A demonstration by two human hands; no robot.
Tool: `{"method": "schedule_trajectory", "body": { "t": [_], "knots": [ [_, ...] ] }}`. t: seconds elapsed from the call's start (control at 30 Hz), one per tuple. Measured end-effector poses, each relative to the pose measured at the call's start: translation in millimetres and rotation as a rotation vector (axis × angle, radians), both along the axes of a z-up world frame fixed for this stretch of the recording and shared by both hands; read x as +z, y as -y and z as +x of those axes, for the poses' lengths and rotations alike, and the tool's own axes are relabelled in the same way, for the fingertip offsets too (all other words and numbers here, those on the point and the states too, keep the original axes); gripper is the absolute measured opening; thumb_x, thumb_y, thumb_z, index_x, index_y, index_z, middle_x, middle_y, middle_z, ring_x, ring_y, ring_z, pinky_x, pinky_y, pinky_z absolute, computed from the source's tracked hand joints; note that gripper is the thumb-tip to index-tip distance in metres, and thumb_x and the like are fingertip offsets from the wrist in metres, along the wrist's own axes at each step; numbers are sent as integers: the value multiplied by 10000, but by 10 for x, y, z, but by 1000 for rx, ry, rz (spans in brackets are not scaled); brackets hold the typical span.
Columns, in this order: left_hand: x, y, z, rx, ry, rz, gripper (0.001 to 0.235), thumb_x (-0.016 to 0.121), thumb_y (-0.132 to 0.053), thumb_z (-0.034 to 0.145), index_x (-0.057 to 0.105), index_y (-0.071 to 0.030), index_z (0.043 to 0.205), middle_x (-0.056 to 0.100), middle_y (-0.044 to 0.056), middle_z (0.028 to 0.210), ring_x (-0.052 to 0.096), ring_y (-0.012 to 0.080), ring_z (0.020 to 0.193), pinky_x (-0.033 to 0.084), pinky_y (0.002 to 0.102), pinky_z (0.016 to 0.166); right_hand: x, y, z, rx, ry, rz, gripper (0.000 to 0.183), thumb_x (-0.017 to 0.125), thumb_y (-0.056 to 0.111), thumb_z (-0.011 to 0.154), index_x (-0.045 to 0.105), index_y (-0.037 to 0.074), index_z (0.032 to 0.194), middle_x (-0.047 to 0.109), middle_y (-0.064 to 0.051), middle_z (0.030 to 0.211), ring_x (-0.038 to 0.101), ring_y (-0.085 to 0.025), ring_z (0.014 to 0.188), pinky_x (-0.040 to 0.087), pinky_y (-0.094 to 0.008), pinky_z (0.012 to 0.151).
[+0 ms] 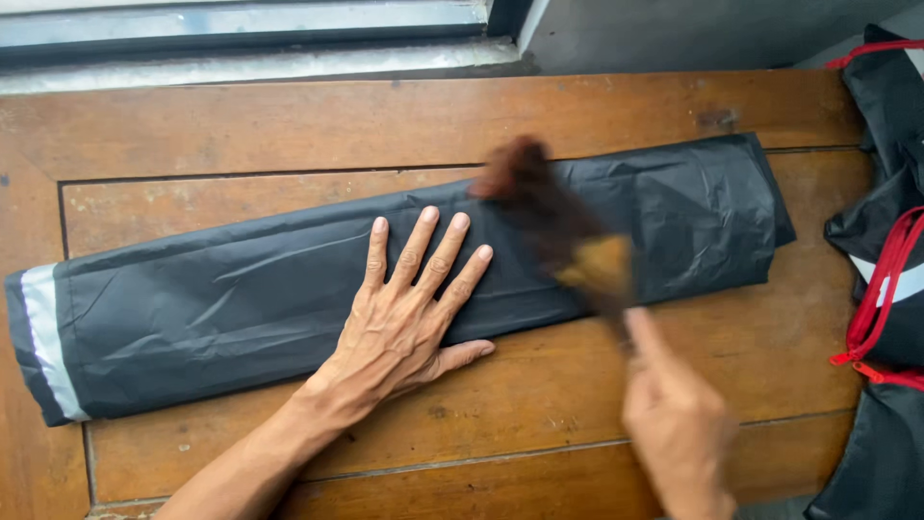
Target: The person smooths a folded black fabric item on a wooden table using their hands. They then use a feather duster to brush the surface of the fabric repeatedly, smoothing it with their hands between brushing strokes. The person continues to brush and smooth the fabric item throughout the video.
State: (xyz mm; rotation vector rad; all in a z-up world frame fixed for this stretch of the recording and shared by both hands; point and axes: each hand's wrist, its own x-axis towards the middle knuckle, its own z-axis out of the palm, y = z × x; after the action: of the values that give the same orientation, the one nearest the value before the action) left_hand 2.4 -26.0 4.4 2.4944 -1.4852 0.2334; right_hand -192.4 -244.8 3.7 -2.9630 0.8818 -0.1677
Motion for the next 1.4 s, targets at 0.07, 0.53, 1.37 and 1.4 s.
{"method": "schedule_trajectory", "body": {
  "t": [0.07,0.53,1.37,1.4],
  "knots": [
    [9,-35,12,-1,13,11,882,564,-722,810,398,-149,1459,320,153,1524,266,379,1412,173,635,1112,26,338,-64,-163,-88,-45,496,555,206,912,610,370,1377,646,-150,697,581,-421,621,462,-518,595],
    [-36,-57,76,-87,10,-19,769,503,-648,896,405,-120,1445,340,139,1514,292,354,1406,198,584,1132,66,49,69,-56,9,29,462,585,202,929,606,325,1374,622,-237,692,574,-459,608,451,-514,597],
    [90,-965,295,496,-59,-144,833,478,-713,883,379,-140,1479,293,187,1539,213,401,1438,-12,679,1091,-119,-115,80,-71,60,-125,488,600,259,1024,697,200,1499,605,-255,636,558,-440,525,492,-474,563],
    [48,-1129,335,728,-105,-172,713,420,-593,950,342,-128,1485,249,211,1550,184,419,1448,-4,707,1088,-203,-102,51,-6,133,-195,510,624,219,1030,737,108,1515,626,-239,677,545,-401,511,498,-449,562]
  ]
}}
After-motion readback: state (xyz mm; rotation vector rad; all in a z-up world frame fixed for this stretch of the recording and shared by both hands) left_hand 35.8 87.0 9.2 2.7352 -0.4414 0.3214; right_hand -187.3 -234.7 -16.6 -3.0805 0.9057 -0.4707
